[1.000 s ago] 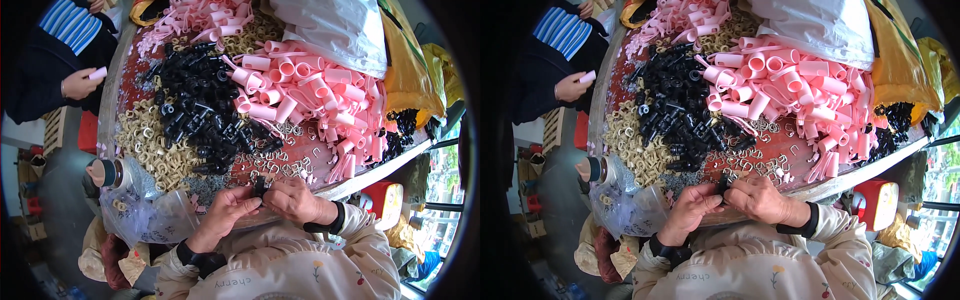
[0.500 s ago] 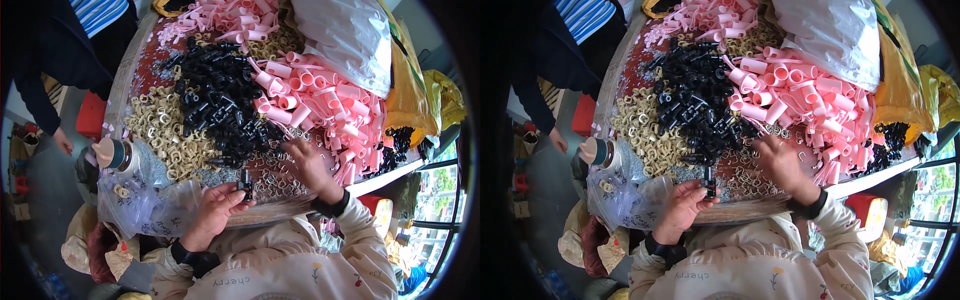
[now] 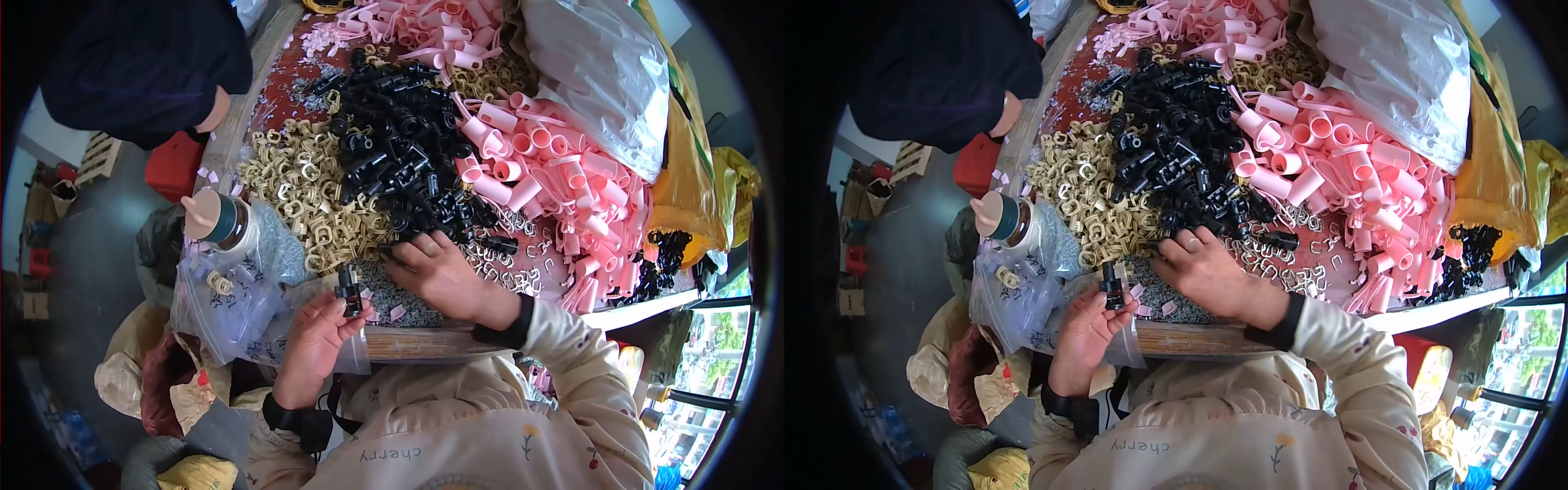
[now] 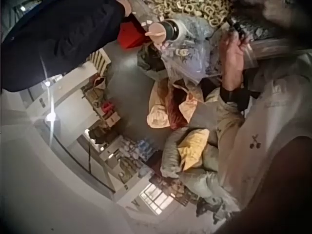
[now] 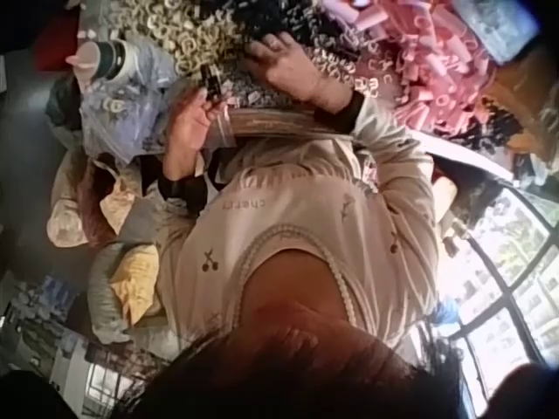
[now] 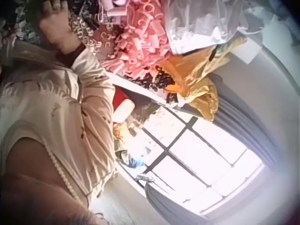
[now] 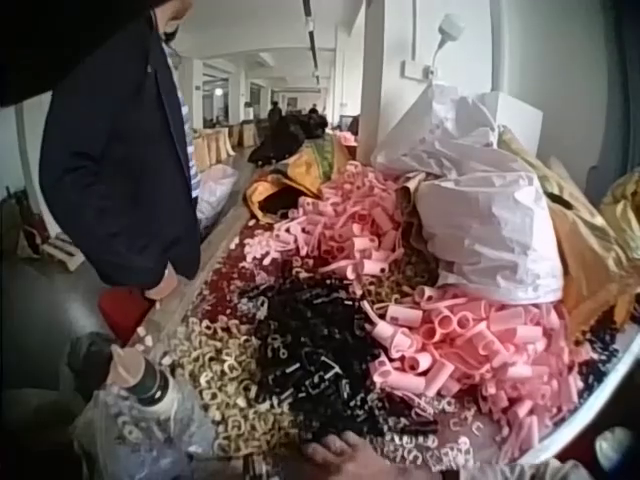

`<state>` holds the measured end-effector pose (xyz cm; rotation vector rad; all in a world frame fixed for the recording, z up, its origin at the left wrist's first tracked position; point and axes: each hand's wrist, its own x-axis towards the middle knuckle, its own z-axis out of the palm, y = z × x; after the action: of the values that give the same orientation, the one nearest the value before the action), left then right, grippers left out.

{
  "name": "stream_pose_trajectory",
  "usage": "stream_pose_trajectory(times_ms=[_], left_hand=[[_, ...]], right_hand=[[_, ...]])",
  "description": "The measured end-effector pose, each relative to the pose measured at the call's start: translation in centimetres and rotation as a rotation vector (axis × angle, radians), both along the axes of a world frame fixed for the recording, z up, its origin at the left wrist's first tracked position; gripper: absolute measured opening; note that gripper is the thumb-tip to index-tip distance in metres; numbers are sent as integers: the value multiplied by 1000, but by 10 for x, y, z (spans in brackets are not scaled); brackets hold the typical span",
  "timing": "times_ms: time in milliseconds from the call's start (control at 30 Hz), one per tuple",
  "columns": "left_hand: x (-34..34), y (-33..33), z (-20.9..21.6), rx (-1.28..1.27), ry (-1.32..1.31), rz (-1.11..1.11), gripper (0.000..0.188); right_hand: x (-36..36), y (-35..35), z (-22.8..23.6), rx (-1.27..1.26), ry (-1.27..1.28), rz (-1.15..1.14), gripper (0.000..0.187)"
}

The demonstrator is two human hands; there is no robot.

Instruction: The person assembles components by hand, fitting a metal clip onto a black plastic part before sliding a pink plastic sleeve over the assembly. This process is repeated for several units, with the finished pieces being placed into a green bag.

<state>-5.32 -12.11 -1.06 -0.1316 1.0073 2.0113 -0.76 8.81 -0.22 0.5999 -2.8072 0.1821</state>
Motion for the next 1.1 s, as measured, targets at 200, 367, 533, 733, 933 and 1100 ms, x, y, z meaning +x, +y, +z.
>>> stream_pose_trajectory(times_ms=[200, 367, 533, 733, 933, 1100], left_hand=[[1, 1, 2, 59, -24, 17, 16], [3, 4, -6, 58, -14, 11, 19], [4, 4, -5, 51, 0, 11, 17], [7, 9, -8, 31, 18, -2, 16], [5, 26, -3, 31, -6, -33, 17], [3, 37, -2, 40, -1, -26, 17]], right_hand=[[-19, -6, -4, 138, -30, 9, 18], [-23, -8, 2, 283, -10, 45, 20], [-24, 0, 4, 324, -63, 49, 19], [-20, 14, -3, 218, 67, 47, 21], [-21, 23, -4, 75, 114, 60, 25], [-10, 31, 23, -228, 46, -78, 16]])
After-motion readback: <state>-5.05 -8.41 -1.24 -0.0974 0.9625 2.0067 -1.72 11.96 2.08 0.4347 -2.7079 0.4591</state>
